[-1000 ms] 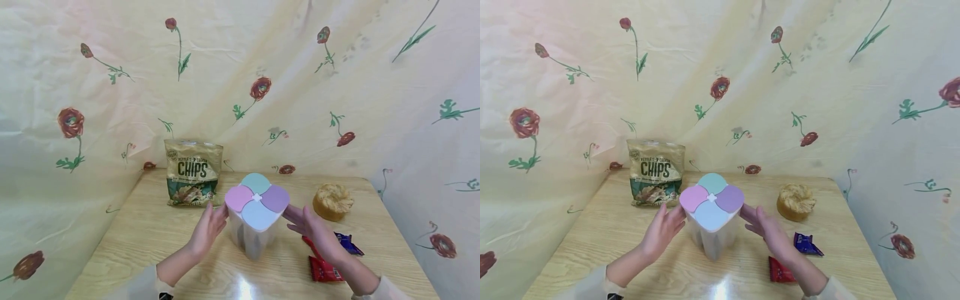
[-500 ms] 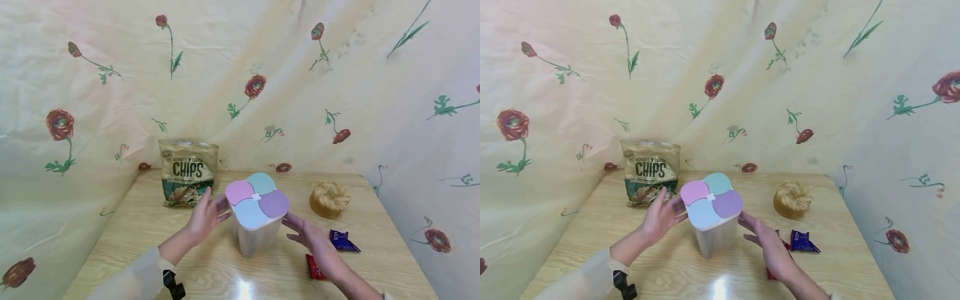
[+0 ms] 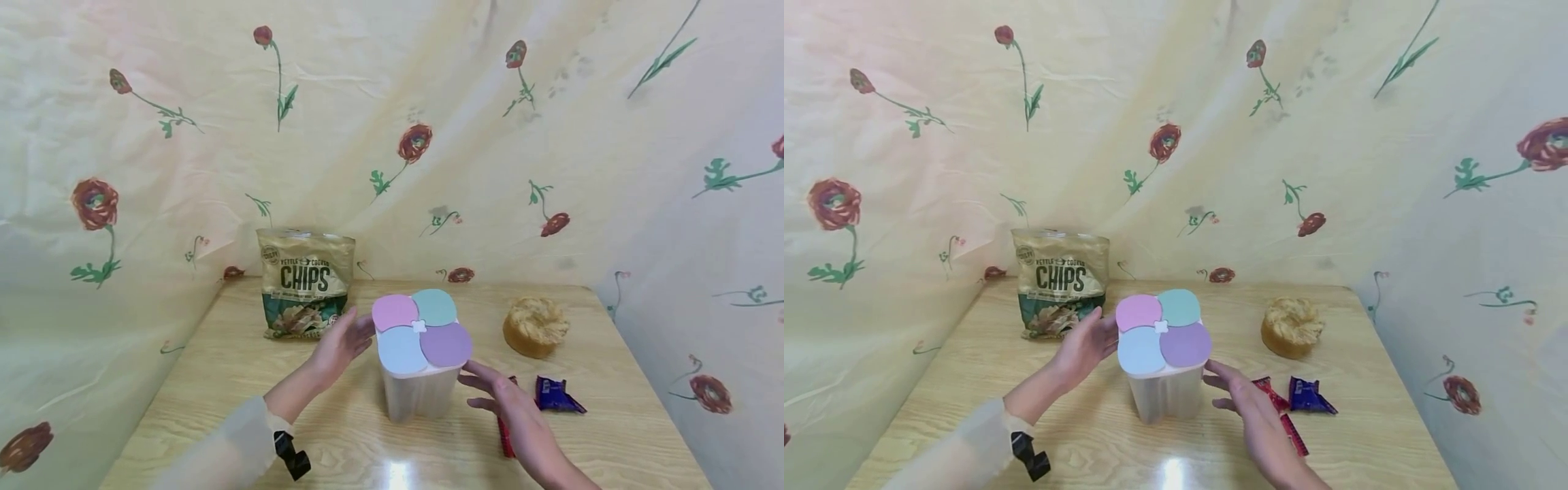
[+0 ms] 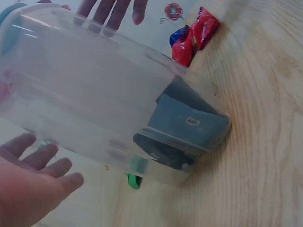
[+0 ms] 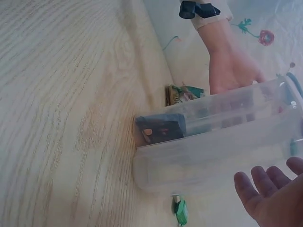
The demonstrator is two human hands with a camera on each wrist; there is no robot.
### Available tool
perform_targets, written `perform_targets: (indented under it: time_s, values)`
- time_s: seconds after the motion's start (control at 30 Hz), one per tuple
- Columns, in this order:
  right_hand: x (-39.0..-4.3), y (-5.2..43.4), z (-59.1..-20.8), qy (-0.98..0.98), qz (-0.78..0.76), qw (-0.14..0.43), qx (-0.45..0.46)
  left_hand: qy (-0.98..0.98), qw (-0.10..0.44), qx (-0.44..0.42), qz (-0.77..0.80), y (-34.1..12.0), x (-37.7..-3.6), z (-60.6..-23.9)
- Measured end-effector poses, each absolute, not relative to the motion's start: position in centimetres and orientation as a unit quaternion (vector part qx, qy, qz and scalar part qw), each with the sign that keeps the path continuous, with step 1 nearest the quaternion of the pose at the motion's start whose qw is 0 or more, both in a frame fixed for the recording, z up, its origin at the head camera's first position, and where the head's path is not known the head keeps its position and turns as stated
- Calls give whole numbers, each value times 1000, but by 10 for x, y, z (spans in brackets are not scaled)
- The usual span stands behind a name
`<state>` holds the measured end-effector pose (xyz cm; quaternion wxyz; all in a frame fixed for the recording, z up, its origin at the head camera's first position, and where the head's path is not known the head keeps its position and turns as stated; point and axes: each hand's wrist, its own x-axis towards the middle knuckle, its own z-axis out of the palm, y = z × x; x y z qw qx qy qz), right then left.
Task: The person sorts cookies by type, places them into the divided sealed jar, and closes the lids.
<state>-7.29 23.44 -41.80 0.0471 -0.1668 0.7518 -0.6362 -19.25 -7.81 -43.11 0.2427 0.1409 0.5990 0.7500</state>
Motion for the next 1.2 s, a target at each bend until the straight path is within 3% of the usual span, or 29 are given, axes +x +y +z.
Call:
perform_targets:
  time_s: [0.3, 0.57, 1.2]
  values:
    - [-112, 241, -419, 720, -679, 59, -132, 646, 159, 94, 741, -72, -159, -428]
    - [-131, 238, -415, 701, -688, 86, -167, 664, 176, 150, 712, -66, -135, -421]
    - [-108, 229, -420, 710, -680, 57, -173, 654, 192, 149, 716, -69, -142, -422]
